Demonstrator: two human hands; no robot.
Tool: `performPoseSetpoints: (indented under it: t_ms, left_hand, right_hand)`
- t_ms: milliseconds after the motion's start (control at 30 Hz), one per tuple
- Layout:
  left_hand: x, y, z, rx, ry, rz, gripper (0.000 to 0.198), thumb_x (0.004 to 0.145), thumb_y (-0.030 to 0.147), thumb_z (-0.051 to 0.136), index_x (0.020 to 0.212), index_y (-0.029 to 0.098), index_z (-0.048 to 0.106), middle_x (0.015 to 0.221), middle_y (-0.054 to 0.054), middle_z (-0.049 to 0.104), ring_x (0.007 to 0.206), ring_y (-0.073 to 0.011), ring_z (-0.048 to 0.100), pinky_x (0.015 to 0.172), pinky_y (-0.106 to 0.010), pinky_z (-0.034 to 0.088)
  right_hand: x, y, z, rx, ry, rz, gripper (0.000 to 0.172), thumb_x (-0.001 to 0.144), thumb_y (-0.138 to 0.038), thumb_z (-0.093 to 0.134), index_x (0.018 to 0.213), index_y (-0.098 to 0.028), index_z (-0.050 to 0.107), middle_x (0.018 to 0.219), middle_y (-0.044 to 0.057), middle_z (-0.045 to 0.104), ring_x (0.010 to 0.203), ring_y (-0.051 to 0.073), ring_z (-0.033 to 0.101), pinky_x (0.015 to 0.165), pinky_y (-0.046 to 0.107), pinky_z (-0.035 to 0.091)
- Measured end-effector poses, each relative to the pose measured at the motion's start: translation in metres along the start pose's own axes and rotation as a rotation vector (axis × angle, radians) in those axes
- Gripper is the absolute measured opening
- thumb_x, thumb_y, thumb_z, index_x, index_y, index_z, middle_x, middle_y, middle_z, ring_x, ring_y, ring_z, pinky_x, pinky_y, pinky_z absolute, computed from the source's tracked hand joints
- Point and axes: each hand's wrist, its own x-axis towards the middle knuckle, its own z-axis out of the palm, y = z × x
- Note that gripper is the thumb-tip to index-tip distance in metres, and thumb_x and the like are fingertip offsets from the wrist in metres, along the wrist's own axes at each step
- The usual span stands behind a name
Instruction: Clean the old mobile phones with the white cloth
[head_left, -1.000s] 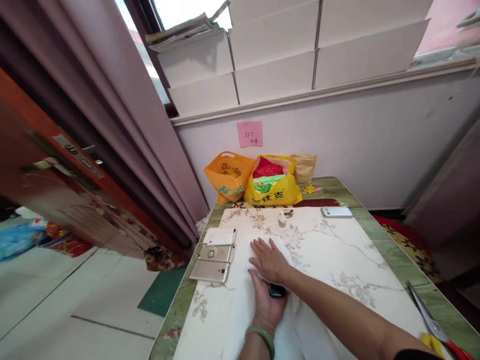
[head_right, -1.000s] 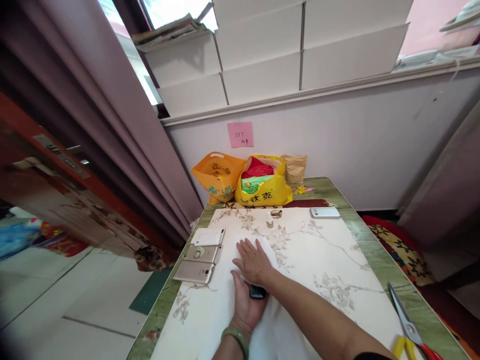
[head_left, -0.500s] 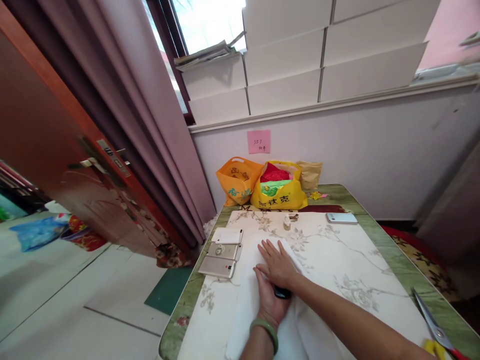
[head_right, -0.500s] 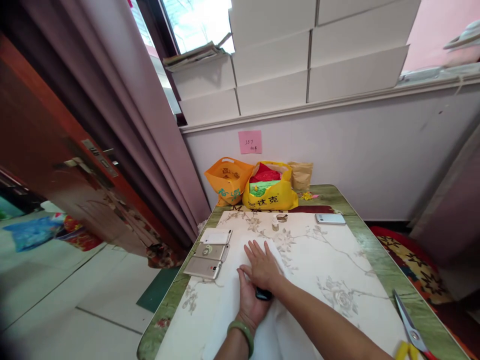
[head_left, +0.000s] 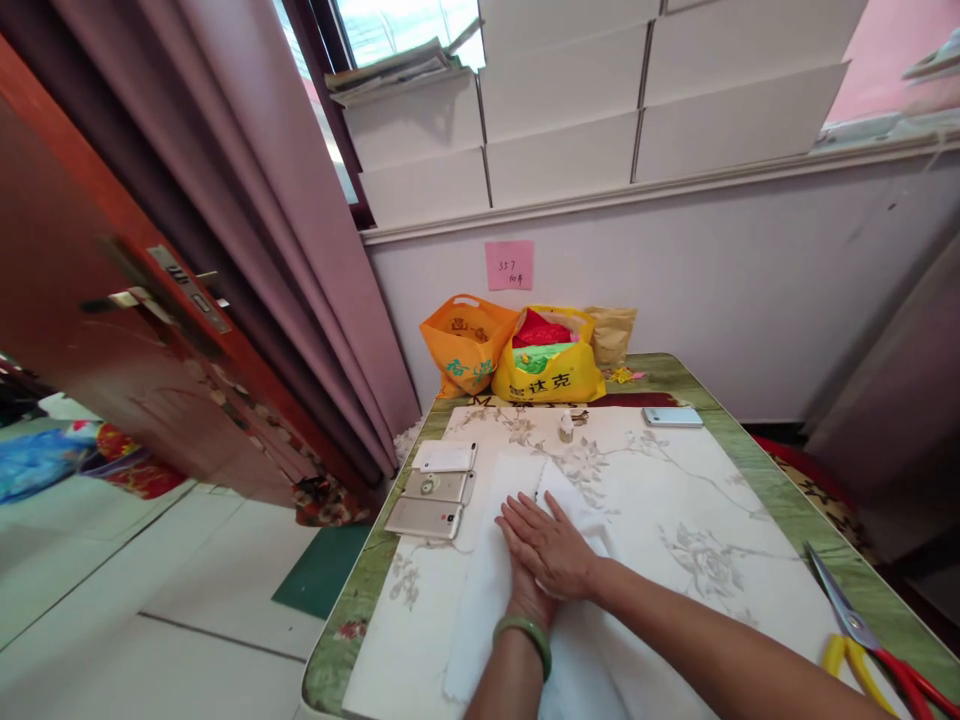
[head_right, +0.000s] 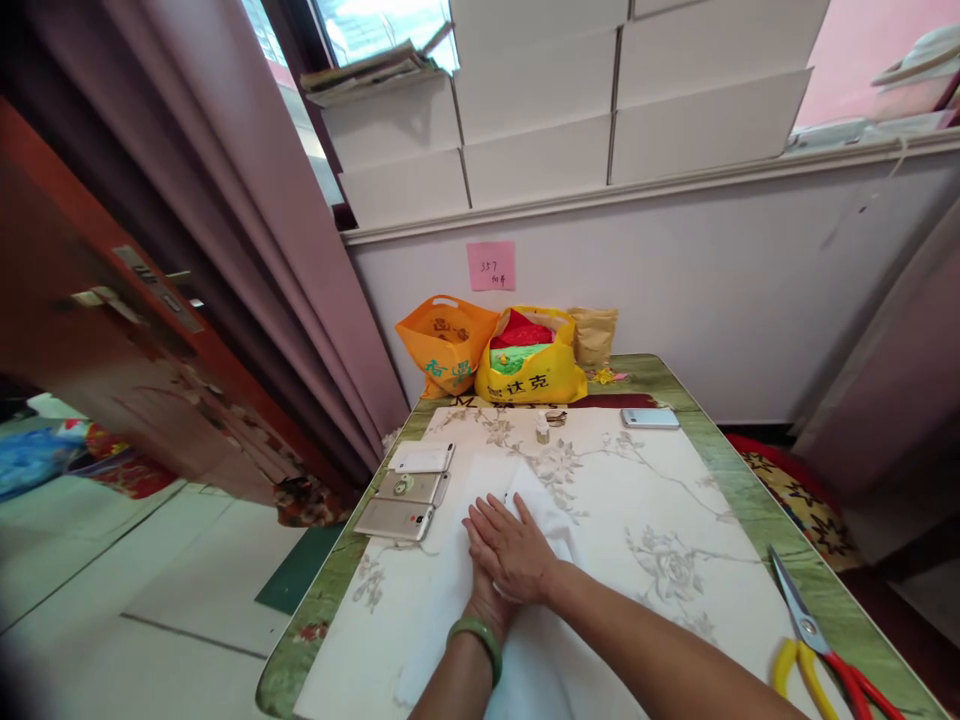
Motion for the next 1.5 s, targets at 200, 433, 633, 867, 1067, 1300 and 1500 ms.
performPoseSetpoints:
  t_ms: [200,433,633,867,1067,1300,1500]
  left_hand:
    - [-0.004,0.007,0.018,-0.142,-0.039,-0.149,0.071,0.085,0.072,0.023,0.131,0.027,0.054,0.147,-0.005,0.042,0.136,-0.0264,0.035,0.111,-0.043,0.032]
    - [-0.005,0.005,0.026,-0.102,-0.055,-0.192,0.078,0.079,0.075,0.038,0.127,0.017,0.057,0.137,-0.016,0.051,0.128,-0.0330,0.045,0.100,-0.047,0.042]
    - [-0.007,0.005,0.027,-0.010,-0.012,-0.159,0.066,0.082,0.070,0.039,0.127,0.023,0.056,0.132,-0.012,0.057,0.121,-0.0286,0.052,0.096,-0.044,0.045]
    - [-0.010,0.003,0.027,-0.005,-0.095,-0.145,0.063,0.085,0.068,0.037,0.127,0.025,0.057,0.131,-0.012,0.058,0.121,-0.0286,0.053,0.101,-0.047,0.041]
    - [-0.015,0.000,0.027,0.011,-0.140,-0.147,0.073,0.082,0.073,0.034,0.130,0.023,0.055,0.136,-0.014,0.054,0.127,-0.0297,0.047,0.103,-0.047,0.039]
    - [-0.020,0.002,0.029,-0.048,-0.171,-0.178,0.083,0.076,0.080,0.030,0.131,0.022,0.054,0.142,-0.015,0.047,0.131,-0.0351,0.041,0.105,-0.054,0.034]
    - [-0.014,-0.001,0.014,-0.083,-0.131,-0.143,0.074,0.079,0.077,0.030,0.128,0.028,0.057,0.143,-0.008,0.046,0.133,-0.0317,0.040,0.108,-0.051,0.032]
  right_hand:
    - [0.031,0.019,0.004,-0.051,0.012,0.100,0.060,0.098,-0.051,0.017,0.149,-0.021,0.024,0.154,0.006,0.025,0.144,0.022,0.014,0.115,0.048,0.005]
    - [0.058,0.045,0.003,-0.021,-0.048,0.251,0.064,0.097,-0.053,0.018,0.151,-0.018,0.019,0.157,0.007,0.016,0.145,0.021,0.007,0.115,0.047,0.002]
    - [0.081,0.062,0.010,0.030,-0.014,0.489,0.065,0.097,-0.052,0.014,0.150,-0.014,0.019,0.156,0.010,0.019,0.144,0.021,0.008,0.114,0.044,0.006]
    - [0.078,0.059,0.009,0.025,0.121,0.553,0.065,0.098,-0.047,0.001,0.150,-0.012,0.019,0.155,0.009,0.022,0.144,0.019,0.011,0.114,0.040,0.008]
    - [0.058,0.046,0.007,-0.066,0.149,0.475,0.070,0.096,-0.055,0.016,0.150,-0.009,0.020,0.156,0.011,0.019,0.144,0.023,0.005,0.114,0.046,-0.003]
    - [0.028,0.027,0.008,-0.074,0.096,0.299,0.071,0.094,-0.061,0.016,0.150,-0.018,0.021,0.157,0.008,0.016,0.145,0.023,0.003,0.113,0.049,-0.009]
    - [-0.005,0.009,0.003,-0.041,0.040,0.147,0.065,0.096,-0.057,0.017,0.149,-0.022,0.025,0.156,0.007,0.018,0.145,0.025,0.004,0.114,0.053,-0.006]
